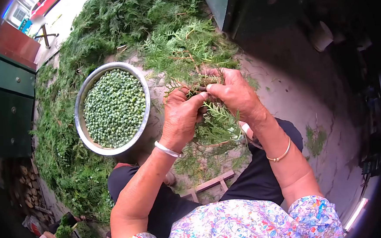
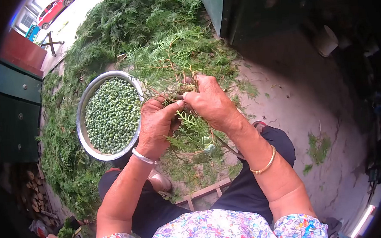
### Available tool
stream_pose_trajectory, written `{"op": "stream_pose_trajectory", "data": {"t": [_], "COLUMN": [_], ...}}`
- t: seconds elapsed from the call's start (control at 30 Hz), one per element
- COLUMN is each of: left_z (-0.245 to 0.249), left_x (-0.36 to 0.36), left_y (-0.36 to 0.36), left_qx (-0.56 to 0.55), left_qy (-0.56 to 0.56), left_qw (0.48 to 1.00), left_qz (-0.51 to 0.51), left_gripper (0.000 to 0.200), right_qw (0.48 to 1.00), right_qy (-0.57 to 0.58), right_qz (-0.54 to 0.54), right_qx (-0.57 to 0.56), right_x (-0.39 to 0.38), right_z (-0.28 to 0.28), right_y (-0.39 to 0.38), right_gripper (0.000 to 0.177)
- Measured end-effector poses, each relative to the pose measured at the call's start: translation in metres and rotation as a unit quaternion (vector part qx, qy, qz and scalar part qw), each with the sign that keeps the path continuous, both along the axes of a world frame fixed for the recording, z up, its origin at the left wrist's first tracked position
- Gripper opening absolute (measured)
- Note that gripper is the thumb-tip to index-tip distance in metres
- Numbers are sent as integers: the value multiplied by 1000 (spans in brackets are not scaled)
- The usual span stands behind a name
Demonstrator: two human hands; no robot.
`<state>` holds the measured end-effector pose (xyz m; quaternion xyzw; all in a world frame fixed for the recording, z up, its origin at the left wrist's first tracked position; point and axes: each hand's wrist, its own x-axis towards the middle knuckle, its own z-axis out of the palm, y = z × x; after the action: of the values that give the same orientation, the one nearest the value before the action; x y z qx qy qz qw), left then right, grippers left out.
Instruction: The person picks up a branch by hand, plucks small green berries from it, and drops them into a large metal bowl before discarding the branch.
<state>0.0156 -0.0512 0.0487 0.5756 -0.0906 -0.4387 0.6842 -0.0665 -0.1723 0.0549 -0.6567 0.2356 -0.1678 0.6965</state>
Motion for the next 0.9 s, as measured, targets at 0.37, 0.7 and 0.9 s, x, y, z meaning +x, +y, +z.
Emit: {"op": "stream_pose_trajectory", "data": {"t": [0.37,0.7,0.9], "left_z": [-9,14,15], "left_x": [31,47,34], "left_y": [2,20,27], "left_qx": [30,-83,-106], "left_qy": [-566,22,44], "left_qw": [823,994,976], "left_qz": [-24,-65,-188], "left_gripper": [12,17,21], "right_qw": [979,996,988], "right_qy": [44,3,24], "right_qz": [64,-86,-143], "right_qx": [-187,-40,-47], "right_x": [5,5,5], "right_z": [-3,-15,-17], "right_y": [8,-6,-13], "right_gripper": [22,17,18]}}
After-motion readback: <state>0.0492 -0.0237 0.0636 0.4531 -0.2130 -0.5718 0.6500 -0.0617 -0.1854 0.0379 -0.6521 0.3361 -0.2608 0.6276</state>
